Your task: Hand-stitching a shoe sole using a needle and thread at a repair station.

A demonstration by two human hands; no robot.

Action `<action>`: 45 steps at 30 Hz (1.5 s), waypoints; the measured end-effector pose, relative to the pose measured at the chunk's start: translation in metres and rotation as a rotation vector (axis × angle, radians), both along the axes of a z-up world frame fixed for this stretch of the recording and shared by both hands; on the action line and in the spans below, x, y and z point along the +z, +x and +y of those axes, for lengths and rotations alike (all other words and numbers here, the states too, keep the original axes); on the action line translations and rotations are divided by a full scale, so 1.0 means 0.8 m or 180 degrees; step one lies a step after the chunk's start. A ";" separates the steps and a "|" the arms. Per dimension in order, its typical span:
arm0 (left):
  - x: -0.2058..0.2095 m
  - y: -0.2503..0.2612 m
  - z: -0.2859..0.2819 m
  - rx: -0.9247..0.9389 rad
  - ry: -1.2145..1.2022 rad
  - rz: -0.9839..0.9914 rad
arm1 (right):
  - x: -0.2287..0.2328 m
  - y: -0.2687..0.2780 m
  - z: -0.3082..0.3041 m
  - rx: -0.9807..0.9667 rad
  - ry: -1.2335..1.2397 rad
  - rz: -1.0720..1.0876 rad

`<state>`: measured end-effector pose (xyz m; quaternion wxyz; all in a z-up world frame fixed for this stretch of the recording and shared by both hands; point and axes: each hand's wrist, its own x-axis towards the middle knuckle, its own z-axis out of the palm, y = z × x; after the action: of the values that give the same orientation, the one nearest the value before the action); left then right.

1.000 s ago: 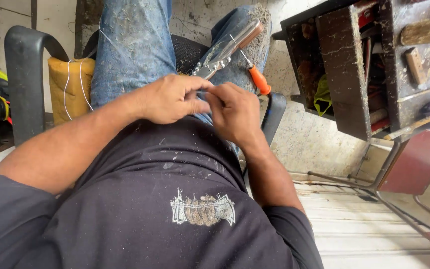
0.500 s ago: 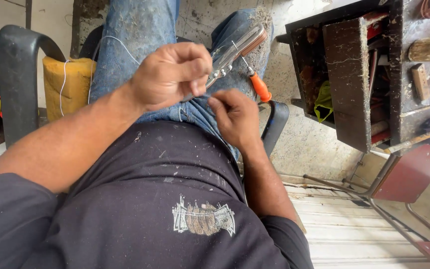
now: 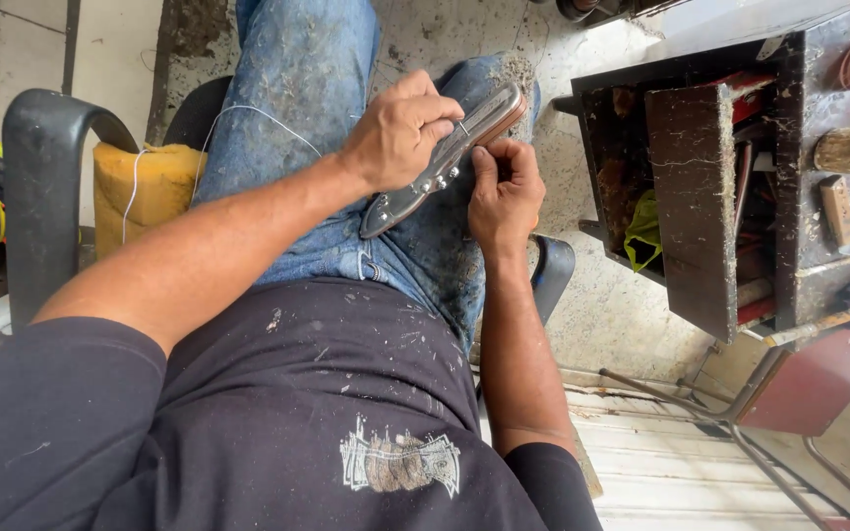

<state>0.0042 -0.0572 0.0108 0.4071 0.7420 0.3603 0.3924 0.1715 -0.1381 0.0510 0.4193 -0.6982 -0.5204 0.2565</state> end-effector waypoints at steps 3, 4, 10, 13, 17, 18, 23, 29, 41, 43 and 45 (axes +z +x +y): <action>-0.002 -0.005 -0.001 -0.0097 -0.0010 0.0204 | 0.001 0.003 0.005 0.0045 0.0045 -0.0164; 0.003 -0.009 -0.002 -0.0231 -0.0163 0.0295 | -0.002 0.005 0.007 0.0098 0.0016 -0.0080; 0.002 -0.021 -0.008 -0.0009 -0.0116 0.0180 | 0.026 -0.002 0.013 0.0251 -0.0594 -0.0402; 0.012 -0.025 -0.013 -0.0174 -0.0276 0.0076 | 0.044 -0.003 0.015 0.0439 -0.0975 -0.0421; 0.017 -0.024 -0.005 -0.0371 -0.0434 0.0126 | 0.064 -0.008 0.037 0.0221 -0.1369 0.0040; 0.019 -0.025 -0.004 -0.0387 -0.0416 0.0119 | 0.051 -0.002 0.039 0.0204 -0.1352 0.0034; 0.032 -0.029 -0.011 -0.0242 -0.0441 0.1120 | 0.015 0.006 0.034 0.0057 -0.0897 -0.0194; 0.019 -0.005 -0.023 0.0320 0.0525 0.1633 | 0.021 -0.006 0.028 -0.0331 -0.1426 -0.1088; -0.010 0.009 0.000 0.0380 0.0520 0.1680 | 0.046 -0.011 0.057 -0.0014 -0.2457 -0.1778; -0.018 0.004 -0.003 0.0314 0.0575 0.1482 | 0.043 -0.013 0.057 0.0286 -0.2355 -0.1777; -0.022 -0.006 -0.012 0.0243 0.0621 0.1283 | 0.053 -0.019 0.045 0.0584 -0.2257 -0.1772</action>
<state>-0.0004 -0.0669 -0.0066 0.2381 0.8270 0.4225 0.2843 0.1566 -0.1018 0.0933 -0.0258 -0.7920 -0.5530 0.2575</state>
